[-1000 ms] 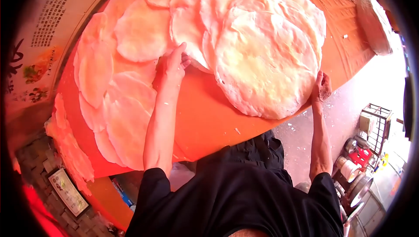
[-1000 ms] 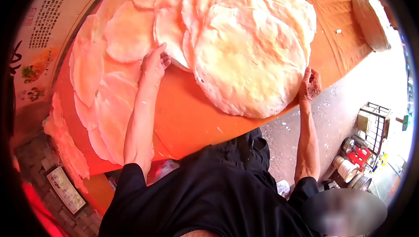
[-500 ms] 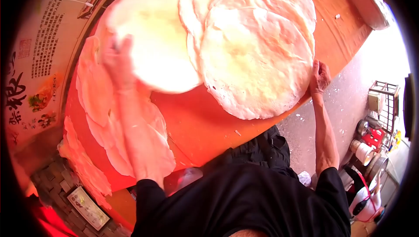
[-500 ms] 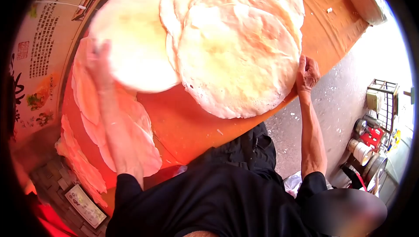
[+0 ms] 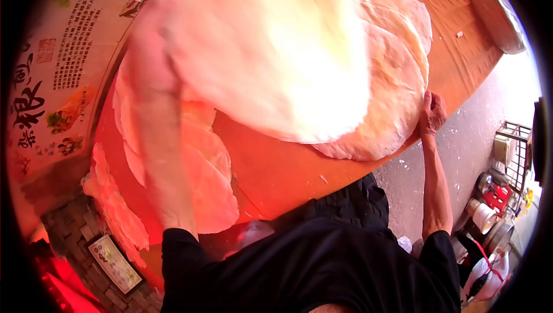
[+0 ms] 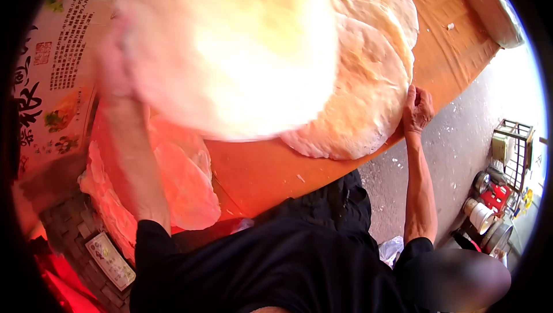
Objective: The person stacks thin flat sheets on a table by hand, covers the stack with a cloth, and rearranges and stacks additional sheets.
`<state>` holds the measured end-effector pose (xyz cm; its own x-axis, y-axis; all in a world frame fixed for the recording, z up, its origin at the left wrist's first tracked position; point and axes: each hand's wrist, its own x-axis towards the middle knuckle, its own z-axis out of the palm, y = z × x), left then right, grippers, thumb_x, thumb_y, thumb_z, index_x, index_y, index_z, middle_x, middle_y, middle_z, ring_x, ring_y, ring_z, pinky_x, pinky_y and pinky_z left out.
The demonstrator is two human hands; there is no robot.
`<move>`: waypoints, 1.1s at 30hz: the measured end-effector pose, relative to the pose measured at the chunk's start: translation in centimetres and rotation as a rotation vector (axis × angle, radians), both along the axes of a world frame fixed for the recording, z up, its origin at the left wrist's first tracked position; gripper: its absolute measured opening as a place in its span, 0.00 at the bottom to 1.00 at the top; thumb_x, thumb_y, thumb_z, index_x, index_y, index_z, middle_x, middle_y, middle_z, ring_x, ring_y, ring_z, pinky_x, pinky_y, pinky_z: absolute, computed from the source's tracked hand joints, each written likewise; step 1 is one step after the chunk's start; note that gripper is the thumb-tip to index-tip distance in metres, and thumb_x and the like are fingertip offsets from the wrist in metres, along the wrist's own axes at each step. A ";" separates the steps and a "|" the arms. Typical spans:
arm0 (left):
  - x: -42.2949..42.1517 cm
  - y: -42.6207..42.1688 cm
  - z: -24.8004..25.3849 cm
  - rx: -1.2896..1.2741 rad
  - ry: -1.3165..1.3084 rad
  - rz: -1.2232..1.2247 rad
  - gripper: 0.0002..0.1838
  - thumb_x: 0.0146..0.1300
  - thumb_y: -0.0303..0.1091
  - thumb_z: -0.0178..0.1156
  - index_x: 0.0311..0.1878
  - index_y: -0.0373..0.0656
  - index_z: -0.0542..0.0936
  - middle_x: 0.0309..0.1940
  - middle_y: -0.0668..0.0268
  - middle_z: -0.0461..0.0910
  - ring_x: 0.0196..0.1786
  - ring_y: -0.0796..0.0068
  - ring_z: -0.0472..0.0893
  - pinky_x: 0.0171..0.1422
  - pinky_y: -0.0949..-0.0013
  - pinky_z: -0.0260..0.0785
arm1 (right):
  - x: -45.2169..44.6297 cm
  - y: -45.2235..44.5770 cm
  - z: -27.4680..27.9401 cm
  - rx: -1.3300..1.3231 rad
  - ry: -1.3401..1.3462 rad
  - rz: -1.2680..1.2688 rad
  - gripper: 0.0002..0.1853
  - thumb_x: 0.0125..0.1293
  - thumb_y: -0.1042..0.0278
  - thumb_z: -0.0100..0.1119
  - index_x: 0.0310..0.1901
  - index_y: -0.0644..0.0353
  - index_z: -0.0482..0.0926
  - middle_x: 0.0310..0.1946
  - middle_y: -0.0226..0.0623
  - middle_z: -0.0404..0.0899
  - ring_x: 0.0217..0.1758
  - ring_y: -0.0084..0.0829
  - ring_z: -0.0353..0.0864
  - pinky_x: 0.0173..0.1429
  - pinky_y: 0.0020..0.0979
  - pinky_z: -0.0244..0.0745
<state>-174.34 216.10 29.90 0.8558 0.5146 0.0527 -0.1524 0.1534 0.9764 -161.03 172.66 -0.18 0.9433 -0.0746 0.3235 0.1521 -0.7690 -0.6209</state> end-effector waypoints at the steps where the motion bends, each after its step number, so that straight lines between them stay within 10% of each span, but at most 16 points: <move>1: -1.1 0.9 -3.2 -0.086 0.095 0.031 0.13 0.63 0.30 0.63 0.50 0.37 0.80 0.41 0.66 0.82 0.41 0.78 0.82 0.46 0.75 0.77 | 0.0 0.1 0.1 -0.007 -0.001 0.004 0.12 0.66 0.59 0.63 0.35 0.60 0.83 0.30 0.39 0.81 0.32 0.33 0.81 0.40 0.33 0.75; 5: -4.5 6.4 -18.6 0.037 0.545 0.221 0.29 0.62 0.22 0.60 0.64 0.32 0.60 0.39 0.56 0.77 0.30 0.72 0.82 0.27 0.75 0.74 | 0.2 0.5 0.3 -0.031 -0.030 0.018 0.12 0.66 0.59 0.63 0.34 0.60 0.83 0.28 0.36 0.80 0.29 0.31 0.79 0.38 0.32 0.74; 7: -4.3 11.3 -24.9 -0.041 0.568 0.259 0.26 0.60 0.27 0.63 0.59 0.29 0.67 0.35 0.59 0.77 0.31 0.71 0.82 0.28 0.74 0.73 | 0.0 0.3 0.3 -0.048 0.015 0.025 0.13 0.68 0.59 0.62 0.35 0.62 0.82 0.30 0.38 0.81 0.32 0.31 0.79 0.40 0.33 0.74; 12: 3.3 18.5 -31.8 0.798 0.816 0.479 0.23 0.54 0.39 0.71 0.45 0.31 0.78 0.34 0.59 0.80 0.26 0.72 0.78 0.24 0.72 0.70 | 0.4 0.0 0.0 -0.055 -0.014 0.035 0.12 0.68 0.60 0.61 0.36 0.62 0.82 0.31 0.39 0.81 0.33 0.34 0.80 0.41 0.34 0.74; 18: 6.5 19.6 -29.5 0.243 0.920 0.361 0.15 0.52 0.39 0.74 0.33 0.37 0.83 0.23 0.66 0.79 0.20 0.78 0.74 0.19 0.71 0.63 | -0.1 0.8 1.0 -0.070 -0.056 0.045 0.10 0.67 0.62 0.62 0.34 0.60 0.82 0.30 0.40 0.80 0.33 0.37 0.80 0.40 0.34 0.75; 25: 7.9 15.7 -25.5 1.051 1.089 0.468 0.27 0.46 0.45 0.75 0.43 0.34 0.81 0.38 0.55 0.83 0.42 0.64 0.83 0.45 0.63 0.74 | -0.1 0.8 1.4 -0.074 -0.053 0.042 0.09 0.64 0.63 0.65 0.33 0.59 0.83 0.27 0.35 0.79 0.29 0.31 0.79 0.36 0.32 0.73; 33: 9.4 18.6 -26.6 0.525 0.872 0.292 0.23 0.48 0.42 0.73 0.43 0.36 0.82 0.38 0.59 0.83 0.41 0.71 0.81 0.46 0.66 0.73 | -0.2 1.0 1.5 -0.030 -0.065 0.037 0.09 0.63 0.63 0.66 0.32 0.59 0.83 0.26 0.34 0.78 0.26 0.30 0.78 0.33 0.31 0.73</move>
